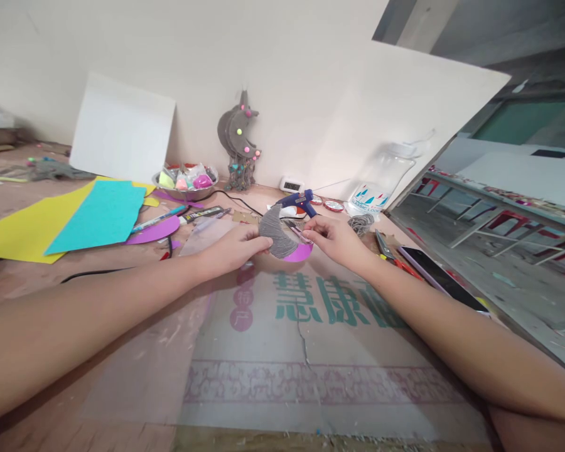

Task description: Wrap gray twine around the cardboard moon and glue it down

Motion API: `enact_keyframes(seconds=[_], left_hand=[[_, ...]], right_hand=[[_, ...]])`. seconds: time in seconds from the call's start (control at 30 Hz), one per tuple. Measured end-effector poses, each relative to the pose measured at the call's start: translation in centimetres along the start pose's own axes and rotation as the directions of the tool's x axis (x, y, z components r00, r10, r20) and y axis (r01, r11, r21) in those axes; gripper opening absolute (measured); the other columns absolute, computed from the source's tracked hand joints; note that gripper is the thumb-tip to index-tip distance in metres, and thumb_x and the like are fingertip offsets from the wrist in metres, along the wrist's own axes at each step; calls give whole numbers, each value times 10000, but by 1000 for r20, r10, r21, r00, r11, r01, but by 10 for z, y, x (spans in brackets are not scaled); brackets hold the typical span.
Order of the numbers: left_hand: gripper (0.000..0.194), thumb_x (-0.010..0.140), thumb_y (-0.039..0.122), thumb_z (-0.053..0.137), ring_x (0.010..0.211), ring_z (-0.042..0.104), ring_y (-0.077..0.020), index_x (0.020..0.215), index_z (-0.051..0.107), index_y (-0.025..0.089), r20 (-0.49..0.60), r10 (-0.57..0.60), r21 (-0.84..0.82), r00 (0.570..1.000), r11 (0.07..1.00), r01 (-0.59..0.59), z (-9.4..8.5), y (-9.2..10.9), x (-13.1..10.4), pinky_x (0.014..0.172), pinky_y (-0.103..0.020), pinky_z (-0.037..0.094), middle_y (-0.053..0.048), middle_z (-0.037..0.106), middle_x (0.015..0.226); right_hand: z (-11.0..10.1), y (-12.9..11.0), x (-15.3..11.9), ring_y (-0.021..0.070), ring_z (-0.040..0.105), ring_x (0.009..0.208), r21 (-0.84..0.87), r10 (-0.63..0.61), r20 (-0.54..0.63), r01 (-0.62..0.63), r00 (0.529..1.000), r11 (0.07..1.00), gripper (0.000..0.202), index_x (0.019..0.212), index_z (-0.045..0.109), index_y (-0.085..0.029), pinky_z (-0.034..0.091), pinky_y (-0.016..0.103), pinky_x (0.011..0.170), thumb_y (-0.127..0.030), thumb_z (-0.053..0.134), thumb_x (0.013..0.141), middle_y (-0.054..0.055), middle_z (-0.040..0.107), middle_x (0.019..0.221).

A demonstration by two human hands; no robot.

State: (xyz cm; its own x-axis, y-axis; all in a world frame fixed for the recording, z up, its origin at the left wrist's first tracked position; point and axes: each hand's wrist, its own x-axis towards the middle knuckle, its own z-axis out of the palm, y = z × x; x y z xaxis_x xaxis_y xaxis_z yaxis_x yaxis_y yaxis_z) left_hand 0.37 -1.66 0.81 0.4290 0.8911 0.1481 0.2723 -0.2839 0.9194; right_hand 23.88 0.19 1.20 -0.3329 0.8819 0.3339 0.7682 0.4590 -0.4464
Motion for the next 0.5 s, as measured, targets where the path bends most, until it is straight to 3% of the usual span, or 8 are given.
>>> enact_keyframes(seconds=[0.13, 0.5], left_hand=[[169, 731, 299, 456, 482, 428, -90, 681, 532, 156, 123, 24, -40, 992, 999, -19, -1, -2, 0, 428, -220, 326, 25, 472, 581], [189, 754, 326, 472, 384, 393, -59, 646, 435, 176, 242, 5, -150, 970, 988, 32, 1, -5, 0, 344, -200, 312, 41, 401, 565]], right_hand=[[1, -4, 0, 126, 490, 573, 4, -1, -8, 2, 1000, 1000, 212, 827, 573, -175, 358, 253, 554, -365, 479, 820, 9, 573, 665], [2, -7, -2, 135, 492, 616, -34, -15, -48, 13, 999, 999, 201, 805, 584, -179, 362, 261, 592, -350, 479, 822, 12, 579, 669]])
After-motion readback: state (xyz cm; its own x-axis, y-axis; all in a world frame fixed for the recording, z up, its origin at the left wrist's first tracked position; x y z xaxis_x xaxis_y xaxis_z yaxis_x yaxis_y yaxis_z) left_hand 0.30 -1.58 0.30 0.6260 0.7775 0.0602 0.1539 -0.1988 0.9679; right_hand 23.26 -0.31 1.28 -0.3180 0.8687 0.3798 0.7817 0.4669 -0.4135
